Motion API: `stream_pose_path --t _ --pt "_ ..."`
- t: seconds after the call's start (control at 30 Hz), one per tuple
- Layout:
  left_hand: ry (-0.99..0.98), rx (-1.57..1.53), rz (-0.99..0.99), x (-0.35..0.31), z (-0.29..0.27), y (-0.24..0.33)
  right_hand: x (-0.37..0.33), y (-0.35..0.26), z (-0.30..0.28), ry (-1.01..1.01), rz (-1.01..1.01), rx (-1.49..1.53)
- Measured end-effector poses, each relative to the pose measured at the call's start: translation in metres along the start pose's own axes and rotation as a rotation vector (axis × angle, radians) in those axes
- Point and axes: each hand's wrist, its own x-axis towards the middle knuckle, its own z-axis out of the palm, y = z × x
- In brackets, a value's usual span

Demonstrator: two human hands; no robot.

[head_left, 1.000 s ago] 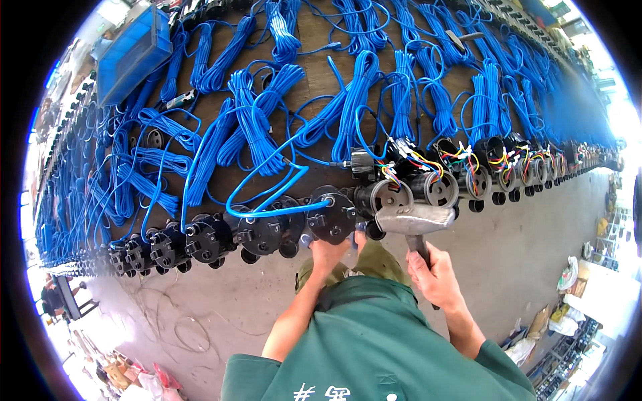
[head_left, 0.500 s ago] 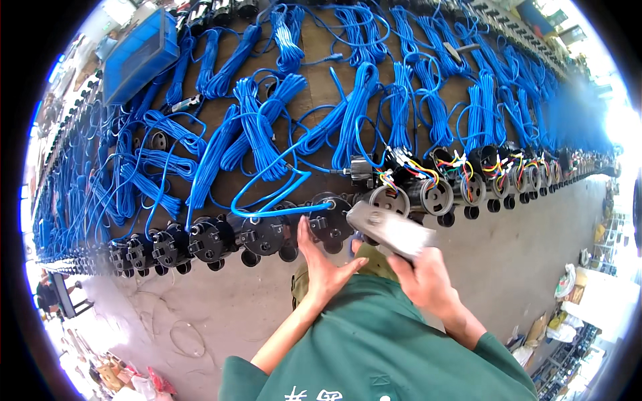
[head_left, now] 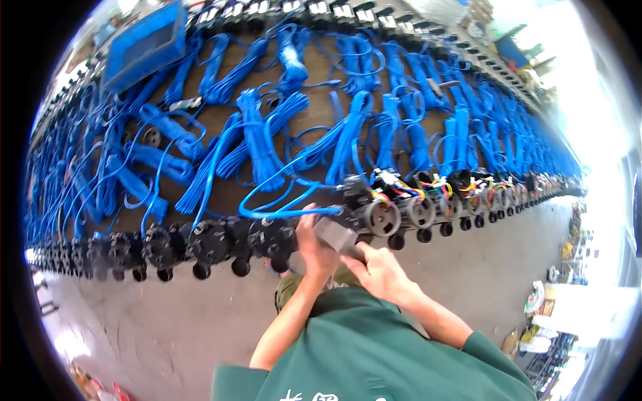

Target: The person assembles hardware components by using a hammer to tap a metal part into a black cylindrical base and then inserting blue cables into the assembly.

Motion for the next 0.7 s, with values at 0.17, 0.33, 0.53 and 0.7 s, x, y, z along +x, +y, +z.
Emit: stream_pose_path --t 0.17,0.33,0.53,0.7 --pt "-0.031 -0.190 -0.096 0.019 0.003 0.054 -0.020 -0.010 -0.051 -0.021 0.047 0.248" --pt "0.006 0.124 0.038 0.011 0.001 0.034 -0.031 0.007 -0.082 0.114 -0.259 0.301" --pt "-0.041 0.045 0.013 0.011 -0.008 0.013 0.013 0.068 -0.072 -0.087 -0.086 -0.030" --pt "-0.048 0.077 -0.013 0.006 -0.014 0.011 -0.001 0.046 -0.126 -0.186 -0.137 0.057"
